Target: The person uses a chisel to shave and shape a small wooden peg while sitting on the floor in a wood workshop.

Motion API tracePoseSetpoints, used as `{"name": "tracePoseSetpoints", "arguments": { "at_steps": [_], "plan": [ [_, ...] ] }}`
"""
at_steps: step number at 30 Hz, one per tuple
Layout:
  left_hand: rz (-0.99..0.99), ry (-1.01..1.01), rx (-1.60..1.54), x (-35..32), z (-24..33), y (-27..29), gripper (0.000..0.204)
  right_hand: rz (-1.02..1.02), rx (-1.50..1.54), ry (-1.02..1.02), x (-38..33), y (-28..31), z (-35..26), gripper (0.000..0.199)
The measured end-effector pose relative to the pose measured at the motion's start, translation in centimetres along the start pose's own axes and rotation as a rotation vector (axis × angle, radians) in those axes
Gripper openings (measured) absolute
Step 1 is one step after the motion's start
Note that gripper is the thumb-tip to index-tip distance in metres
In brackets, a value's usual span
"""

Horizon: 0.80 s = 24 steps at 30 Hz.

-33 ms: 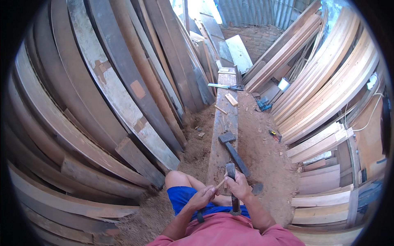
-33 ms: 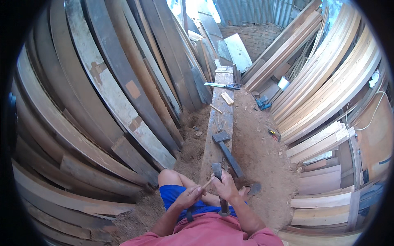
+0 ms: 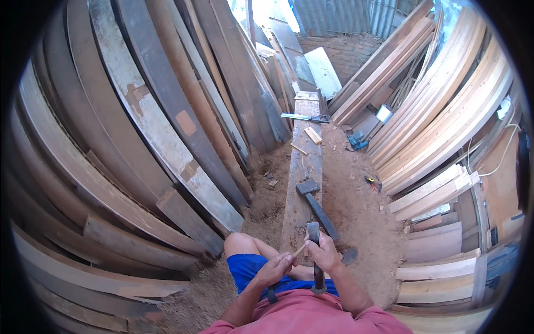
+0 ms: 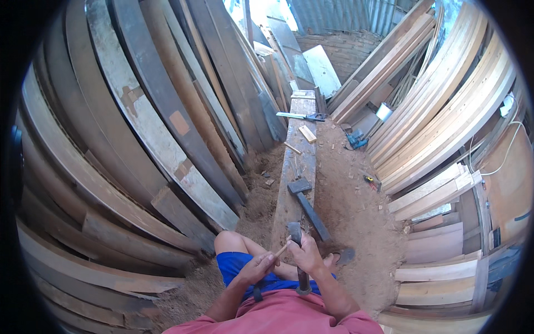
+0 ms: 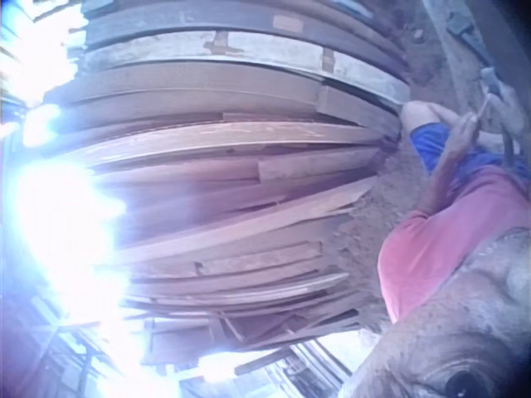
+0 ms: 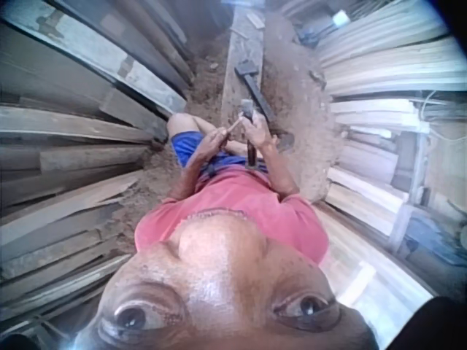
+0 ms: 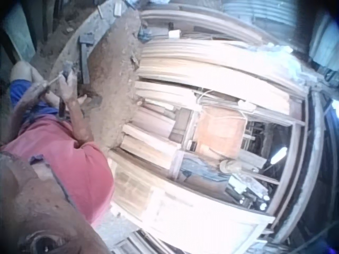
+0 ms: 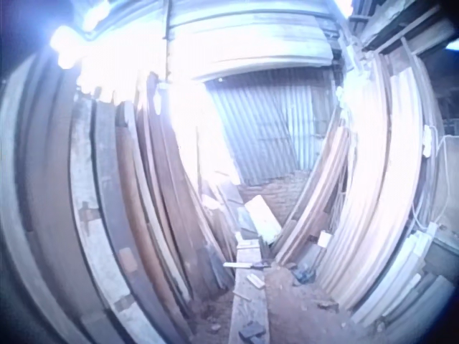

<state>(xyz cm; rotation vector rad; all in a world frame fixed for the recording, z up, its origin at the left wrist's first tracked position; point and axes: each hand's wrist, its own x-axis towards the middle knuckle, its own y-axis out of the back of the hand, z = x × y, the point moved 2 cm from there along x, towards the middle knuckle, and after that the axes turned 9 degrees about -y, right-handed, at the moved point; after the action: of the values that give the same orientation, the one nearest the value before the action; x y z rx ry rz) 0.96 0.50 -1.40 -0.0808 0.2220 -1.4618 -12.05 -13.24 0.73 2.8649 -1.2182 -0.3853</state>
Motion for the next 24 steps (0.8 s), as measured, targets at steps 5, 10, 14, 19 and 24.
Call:
{"name": "tracePoseSetpoints", "arguments": {
  "at_steps": [5,10,14,19,24],
  "plan": [
    [0.014,0.072,0.063,1.3,-0.1,-0.2,0.033,0.08,0.271,-0.219,-2.3,0.4,1.6,0.017],
    [0.208,-0.02,0.058,3.6,0.5,0.5,0.027,0.201,0.231,-0.187,-3.1,1.1,1.4,0.022],
    [0.241,-0.068,-0.315,4.8,0.3,1.3,0.028,0.178,0.418,-0.211,-1.4,2.1,2.1,0.022],
    [0.193,-0.114,-0.397,5.0,1.7,0.9,0.031,0.158,0.734,-0.224,-1.3,1.2,-1.4,0.021],
    [0.186,-0.103,-0.519,5.0,2.0,1.1,0.036,-0.048,0.863,-0.262,-1.5,-1.8,-2.9,0.019]
  ]
}}
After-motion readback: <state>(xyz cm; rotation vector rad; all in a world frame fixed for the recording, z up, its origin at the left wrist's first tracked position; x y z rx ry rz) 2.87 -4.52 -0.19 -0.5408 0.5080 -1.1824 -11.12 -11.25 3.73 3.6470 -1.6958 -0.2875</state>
